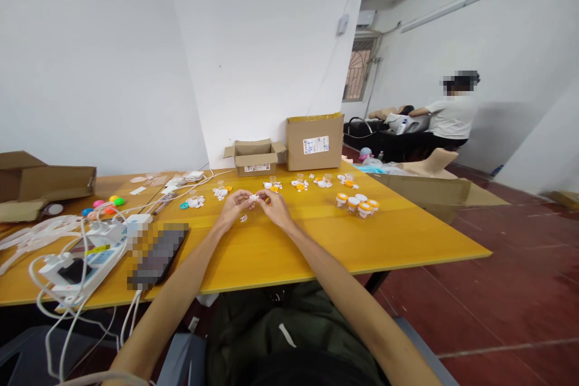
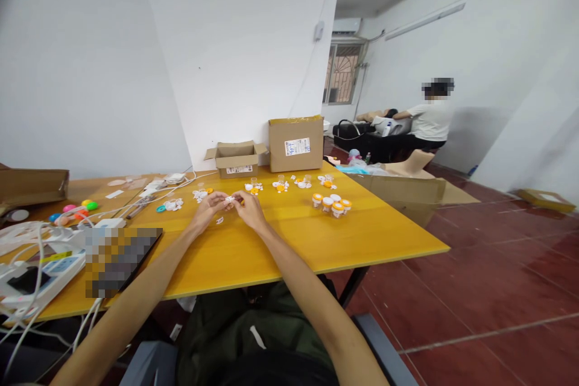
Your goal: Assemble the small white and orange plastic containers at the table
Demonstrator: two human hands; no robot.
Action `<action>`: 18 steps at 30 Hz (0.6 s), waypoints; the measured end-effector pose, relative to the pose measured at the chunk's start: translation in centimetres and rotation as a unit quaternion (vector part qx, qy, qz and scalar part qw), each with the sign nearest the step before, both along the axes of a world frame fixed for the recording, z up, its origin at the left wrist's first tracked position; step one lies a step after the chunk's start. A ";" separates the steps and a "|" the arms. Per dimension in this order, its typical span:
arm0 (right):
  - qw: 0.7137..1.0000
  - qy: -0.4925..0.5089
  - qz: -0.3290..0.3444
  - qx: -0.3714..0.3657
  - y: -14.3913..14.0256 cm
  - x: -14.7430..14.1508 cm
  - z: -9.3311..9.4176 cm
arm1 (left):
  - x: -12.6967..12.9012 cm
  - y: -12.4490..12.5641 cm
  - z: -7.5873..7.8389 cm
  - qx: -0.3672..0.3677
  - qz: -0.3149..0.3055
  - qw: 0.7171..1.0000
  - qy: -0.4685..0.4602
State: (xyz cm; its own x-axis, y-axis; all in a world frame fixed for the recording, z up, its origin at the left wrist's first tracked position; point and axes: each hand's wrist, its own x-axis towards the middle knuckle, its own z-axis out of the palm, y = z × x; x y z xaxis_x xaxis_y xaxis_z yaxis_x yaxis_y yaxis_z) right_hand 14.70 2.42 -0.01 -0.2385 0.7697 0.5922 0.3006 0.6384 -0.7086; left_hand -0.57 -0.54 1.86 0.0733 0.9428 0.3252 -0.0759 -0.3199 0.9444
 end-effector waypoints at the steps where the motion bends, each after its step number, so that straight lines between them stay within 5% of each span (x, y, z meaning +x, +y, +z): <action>1: 1.000 0.001 -0.003 0.004 -0.1 0.0 0.0 | 0.0 0.0 0.0 -0.001 0.000 1.000 -0.002; 18: 0.999 -0.019 -0.038 -0.013 -0.2 0.4 0.1 | -0.2 0.2 -0.4 0.006 0.003 0.999 0.047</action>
State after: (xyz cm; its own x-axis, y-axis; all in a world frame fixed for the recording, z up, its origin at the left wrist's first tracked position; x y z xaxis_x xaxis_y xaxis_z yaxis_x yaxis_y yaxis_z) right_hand 15.05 2.23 0.12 -0.2014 0.8016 0.5629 0.3749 0.5940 -0.7118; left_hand -0.75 -0.31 1.48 0.0993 0.9394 0.3281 0.0145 -0.3310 0.9435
